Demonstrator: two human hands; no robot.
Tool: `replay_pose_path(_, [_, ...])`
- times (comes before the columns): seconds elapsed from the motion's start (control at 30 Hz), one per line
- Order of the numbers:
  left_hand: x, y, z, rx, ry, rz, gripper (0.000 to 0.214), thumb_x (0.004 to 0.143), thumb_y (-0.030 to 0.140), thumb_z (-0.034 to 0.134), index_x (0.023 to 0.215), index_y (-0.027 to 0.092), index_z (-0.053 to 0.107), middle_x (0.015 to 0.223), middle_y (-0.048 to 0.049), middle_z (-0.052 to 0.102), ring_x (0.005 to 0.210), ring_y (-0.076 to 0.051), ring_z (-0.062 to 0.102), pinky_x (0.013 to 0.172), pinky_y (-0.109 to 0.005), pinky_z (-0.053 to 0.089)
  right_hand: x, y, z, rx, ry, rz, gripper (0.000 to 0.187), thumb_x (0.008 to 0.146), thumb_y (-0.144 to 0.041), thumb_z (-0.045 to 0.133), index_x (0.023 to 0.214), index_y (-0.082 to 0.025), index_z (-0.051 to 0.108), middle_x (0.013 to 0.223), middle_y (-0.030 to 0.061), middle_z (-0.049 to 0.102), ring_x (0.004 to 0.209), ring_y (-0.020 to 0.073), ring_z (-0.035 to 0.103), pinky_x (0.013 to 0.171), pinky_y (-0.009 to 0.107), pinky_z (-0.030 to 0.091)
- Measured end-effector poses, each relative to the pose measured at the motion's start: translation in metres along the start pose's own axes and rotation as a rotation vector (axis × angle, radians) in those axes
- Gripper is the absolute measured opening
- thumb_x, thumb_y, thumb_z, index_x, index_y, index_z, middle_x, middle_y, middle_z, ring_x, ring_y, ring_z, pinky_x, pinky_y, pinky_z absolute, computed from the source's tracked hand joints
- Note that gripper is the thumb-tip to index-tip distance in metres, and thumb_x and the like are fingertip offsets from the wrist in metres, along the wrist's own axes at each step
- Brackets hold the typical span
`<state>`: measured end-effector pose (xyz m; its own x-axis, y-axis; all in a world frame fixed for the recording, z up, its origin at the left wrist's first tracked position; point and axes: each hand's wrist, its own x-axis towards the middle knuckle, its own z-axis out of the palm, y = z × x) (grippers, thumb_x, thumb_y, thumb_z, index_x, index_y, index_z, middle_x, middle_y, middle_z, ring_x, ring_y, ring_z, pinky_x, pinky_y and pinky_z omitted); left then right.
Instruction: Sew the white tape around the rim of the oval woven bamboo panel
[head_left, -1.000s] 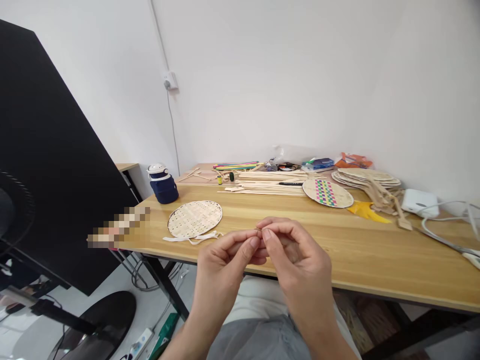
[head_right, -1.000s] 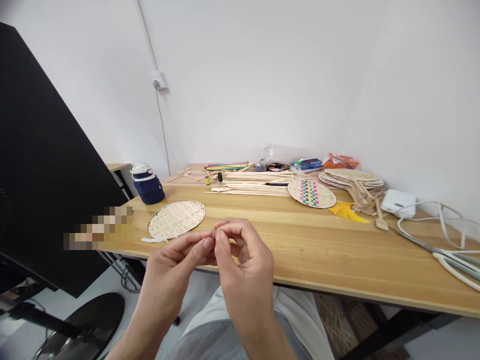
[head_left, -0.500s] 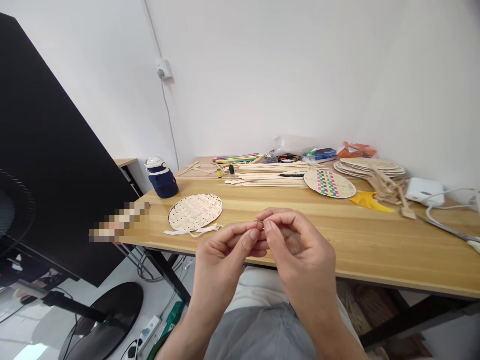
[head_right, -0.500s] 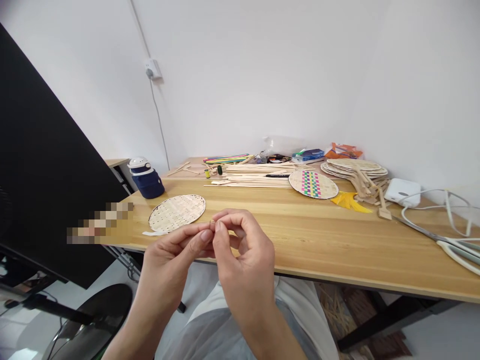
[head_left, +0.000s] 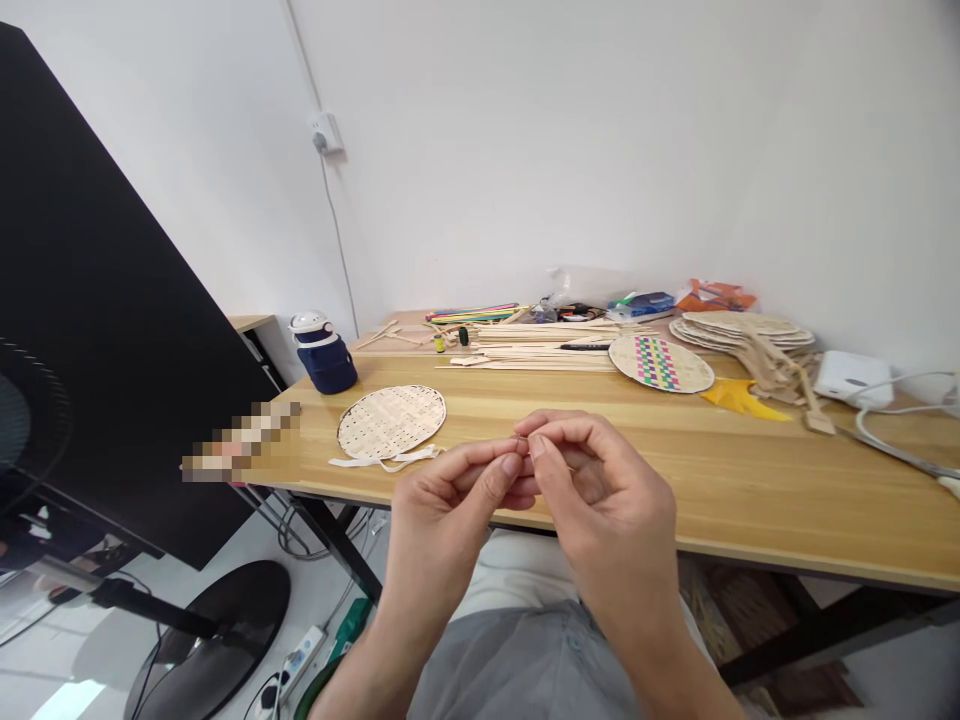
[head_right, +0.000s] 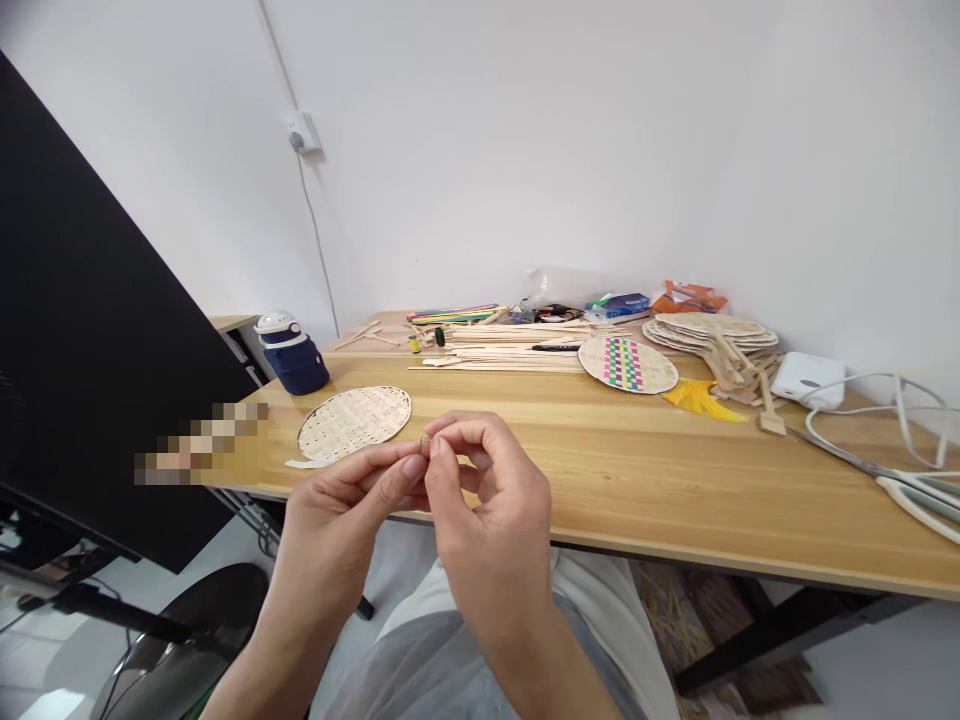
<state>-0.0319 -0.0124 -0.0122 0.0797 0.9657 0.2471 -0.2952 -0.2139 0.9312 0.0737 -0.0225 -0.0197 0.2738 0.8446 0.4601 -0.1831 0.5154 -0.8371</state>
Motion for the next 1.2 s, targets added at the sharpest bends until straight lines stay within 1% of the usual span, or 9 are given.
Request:
replay_pose_path(0.2, [-0.0016, 0.0009, -0.0007, -0.005, 0.007, 0.004, 0.007, 0.078, 0.019, 0.075, 0.084, 0.019, 0.079, 0.078, -0.0022, 0.079, 0.071, -0.020, 0.076, 0.066, -0.027, 0.065, 0.0008, -0.0010, -0.0003, -0.011, 0.002, -0.012, 0.007, 0.088, -0.021, 0.062, 0.081, -0.020, 0.062, 0.096, 0.0003, 0.064, 0.070, 0.0100, 0.066, 0.060, 0.020, 0.063])
replay_pose_path(0.47, [-0.0010, 0.0000, 0.0002, -0.010, 0.008, -0.001, 0.007, 0.078, 0.018, 0.075, 0.083, 0.019, 0.079, 0.077, -0.0016, 0.079, 0.069, -0.019, 0.076, 0.066, -0.025, 0.064, 0.0008, -0.0007, 0.0011, 0.004, -0.003, -0.001, 0.008, 0.088, -0.021, 0.061, 0.081, -0.019, 0.061, 0.096, 0.0013, 0.063, 0.069, 0.0110, 0.066, 0.060, 0.023, 0.064])
replay_pose_path(0.57, [-0.0015, -0.0001, 0.0001, -0.003, 0.011, -0.007, 0.006, 0.077, 0.019, 0.076, 0.083, 0.019, 0.079, 0.077, -0.0020, 0.079, 0.070, -0.019, 0.076, 0.066, -0.026, 0.064, -0.0004, -0.0008, 0.0005, 0.009, 0.000, 0.013, 0.008, 0.088, -0.022, 0.062, 0.081, -0.019, 0.061, 0.097, 0.0013, 0.063, 0.069, 0.0107, 0.066, 0.060, 0.023, 0.063])
replay_pose_path(0.73, [-0.0018, -0.0002, -0.0005, 0.012, 0.015, -0.010, 0.006, 0.077, 0.020, 0.076, 0.083, 0.020, 0.079, 0.075, -0.0017, 0.079, 0.068, -0.019, 0.075, 0.065, -0.025, 0.064, 0.0000, -0.0013, 0.0008, -0.004, 0.015, 0.023, 0.007, 0.087, -0.023, 0.063, 0.081, -0.021, 0.061, 0.096, 0.0012, 0.064, 0.067, 0.0109, 0.066, 0.058, 0.023, 0.063])
replay_pose_path(0.93, [-0.0002, -0.0014, -0.0010, 0.026, 0.012, -0.015, 0.007, 0.077, 0.021, 0.076, 0.084, 0.020, 0.079, 0.076, -0.0018, 0.079, 0.068, -0.020, 0.075, 0.065, -0.027, 0.064, 0.0002, -0.0015, 0.0020, -0.011, 0.017, 0.024, 0.008, 0.087, -0.024, 0.063, 0.080, -0.020, 0.061, 0.096, 0.0028, 0.064, 0.069, 0.0128, 0.066, 0.058, 0.024, 0.063])
replay_pose_path(1.2, [-0.0006, -0.0018, -0.0020, 0.032, 0.018, -0.022, 0.008, 0.077, 0.022, 0.076, 0.084, 0.019, 0.079, 0.075, -0.0018, 0.079, 0.069, -0.020, 0.075, 0.067, -0.028, 0.064, -0.0021, -0.0014, 0.0013, -0.021, -0.005, 0.002, 0.006, 0.087, -0.023, 0.062, 0.081, -0.020, 0.062, 0.096, 0.0028, 0.064, 0.073, 0.0138, 0.066, 0.059, 0.026, 0.063])
